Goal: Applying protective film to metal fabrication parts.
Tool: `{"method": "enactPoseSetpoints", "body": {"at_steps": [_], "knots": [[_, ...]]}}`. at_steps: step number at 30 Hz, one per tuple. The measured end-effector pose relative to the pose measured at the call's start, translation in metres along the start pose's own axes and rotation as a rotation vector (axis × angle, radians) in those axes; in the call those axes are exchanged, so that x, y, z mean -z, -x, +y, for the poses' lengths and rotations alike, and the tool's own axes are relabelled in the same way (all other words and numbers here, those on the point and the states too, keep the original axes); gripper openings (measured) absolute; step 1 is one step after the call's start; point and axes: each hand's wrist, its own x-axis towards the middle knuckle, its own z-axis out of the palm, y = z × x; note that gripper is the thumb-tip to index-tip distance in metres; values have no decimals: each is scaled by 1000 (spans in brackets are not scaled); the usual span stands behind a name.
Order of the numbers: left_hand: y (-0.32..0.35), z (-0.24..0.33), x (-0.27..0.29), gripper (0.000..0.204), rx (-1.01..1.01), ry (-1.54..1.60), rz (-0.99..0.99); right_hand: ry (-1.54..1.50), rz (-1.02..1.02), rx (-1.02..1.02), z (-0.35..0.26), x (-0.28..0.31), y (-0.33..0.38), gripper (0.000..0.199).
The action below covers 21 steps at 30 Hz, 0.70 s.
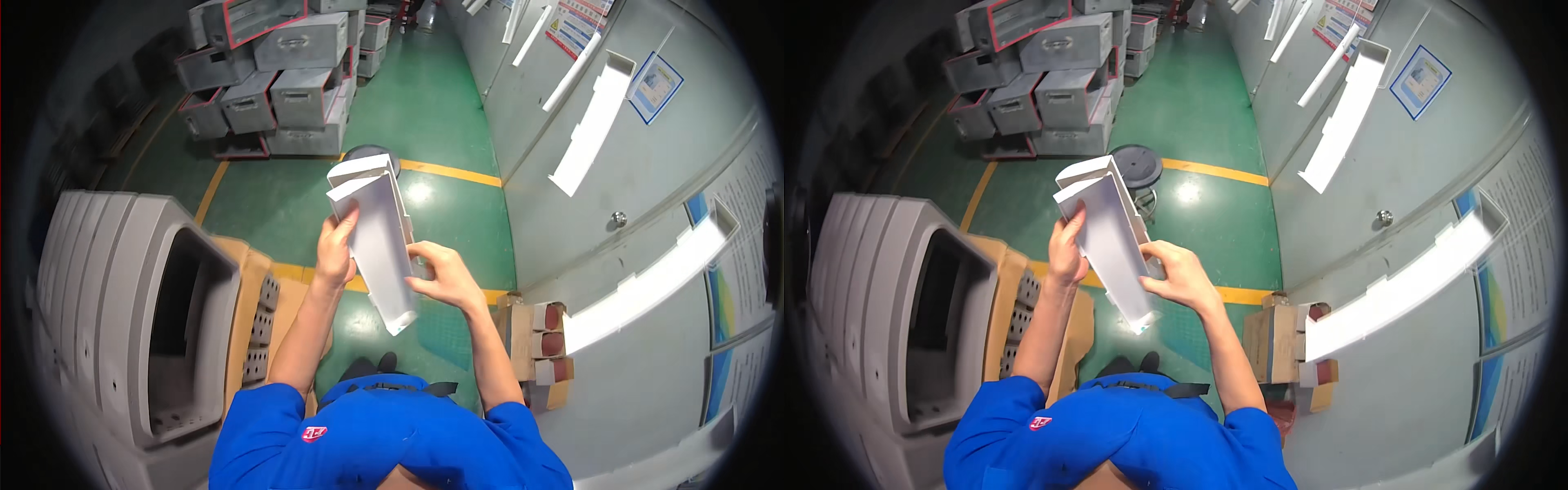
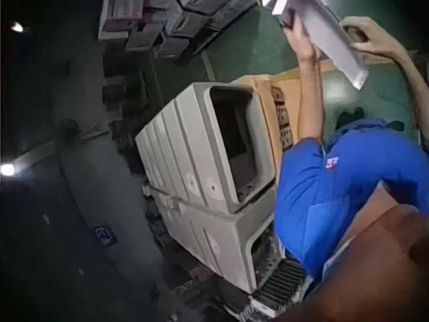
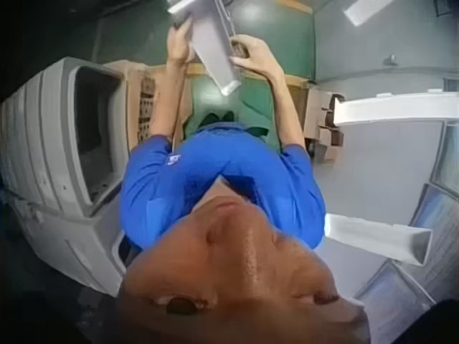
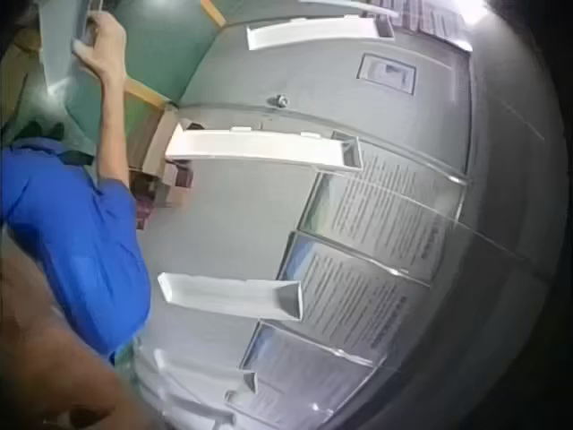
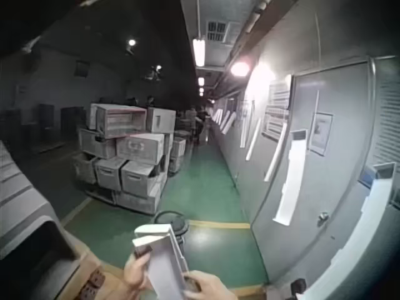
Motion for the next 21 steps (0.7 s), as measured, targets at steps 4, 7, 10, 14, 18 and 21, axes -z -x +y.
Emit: {"method": "enactPoseSetpoints", "body": {"at_steps": [4, 7, 10, 14, 18, 21], "knots": [[-101, -11, -10, 34, 21, -88, -109, 117, 14, -115, 70, 7, -96, 30], [-184, -16, -10, 33, -47, -64, -82, 42, 183, -2, 115, 11, -160, 31], [-268, -31, -12, 38, -74, -232, -118, 47, 278, -83, 155, 33, -214, 30], [-373, -71, -19, 40, -51, -364, -119, 48, 365, -153, 207, 80, -287, 26], [-471, -119, -35, 32, 45, -364, -147, 145, 398, -230, 253, 131, -360, 26], [-537, -155, -52, 29, 96, -331, -141, 235, 466, -199, 295, 166, -404, 27]]}}
